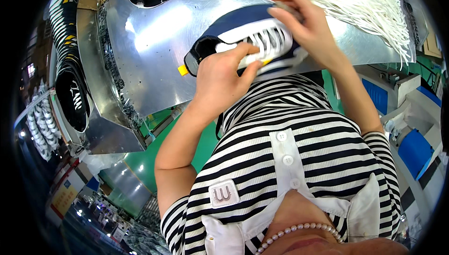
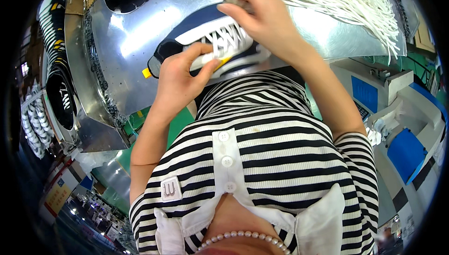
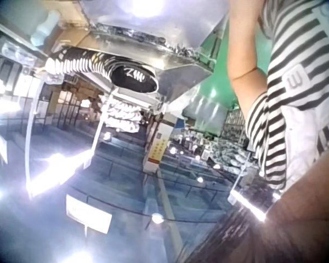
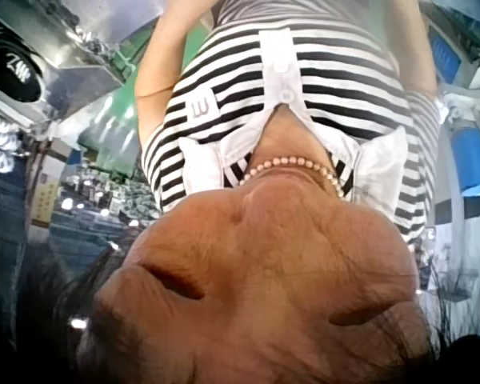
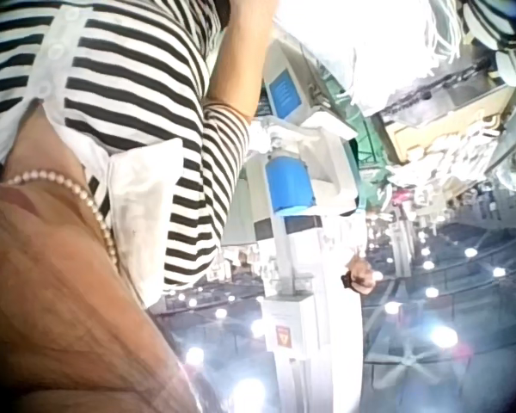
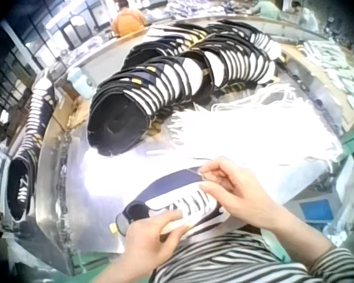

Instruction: The person laces several blue and white athletic shoes by hand. The person pulls white laces through the eyelets of each shoe, uses a small tool to push the laces into the shoe, and then stacks the laced shoes together.

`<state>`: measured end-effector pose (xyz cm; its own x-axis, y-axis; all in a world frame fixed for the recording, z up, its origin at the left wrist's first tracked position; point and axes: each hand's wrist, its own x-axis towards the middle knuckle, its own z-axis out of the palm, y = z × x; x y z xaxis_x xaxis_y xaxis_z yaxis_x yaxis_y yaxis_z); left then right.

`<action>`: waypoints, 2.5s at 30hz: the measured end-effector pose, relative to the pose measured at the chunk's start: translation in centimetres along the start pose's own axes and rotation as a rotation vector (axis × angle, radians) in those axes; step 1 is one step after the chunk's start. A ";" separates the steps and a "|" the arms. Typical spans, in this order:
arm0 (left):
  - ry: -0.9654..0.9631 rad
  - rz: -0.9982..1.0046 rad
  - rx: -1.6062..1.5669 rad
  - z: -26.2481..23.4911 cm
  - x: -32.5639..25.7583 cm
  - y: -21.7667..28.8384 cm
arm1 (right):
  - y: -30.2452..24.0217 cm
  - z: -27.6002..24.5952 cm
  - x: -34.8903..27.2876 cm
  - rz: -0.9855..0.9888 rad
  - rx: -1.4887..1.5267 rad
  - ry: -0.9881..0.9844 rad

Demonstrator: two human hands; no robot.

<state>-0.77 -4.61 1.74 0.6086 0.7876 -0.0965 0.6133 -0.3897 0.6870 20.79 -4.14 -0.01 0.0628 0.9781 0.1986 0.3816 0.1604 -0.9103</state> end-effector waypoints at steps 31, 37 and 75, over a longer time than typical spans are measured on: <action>0.690 -0.319 -0.072 -13.5 -7.2 -2.7 | 1.7 6.0 2.3 0.086 0.092 -0.032; 0.553 -0.740 1.133 -29.5 -10.7 -7.9 | 3.2 3.7 5.5 -0.048 -0.328 -0.086; 0.634 0.185 -0.017 2.2 2.6 -0.2 | -2.4 -1.3 -3.5 0.536 0.972 -0.209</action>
<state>1.83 -3.53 -0.28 0.2855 0.8391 0.4631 0.5161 -0.5417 0.6635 20.84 -8.09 1.93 -0.1874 0.9402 -0.2846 -0.5333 -0.3407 -0.7743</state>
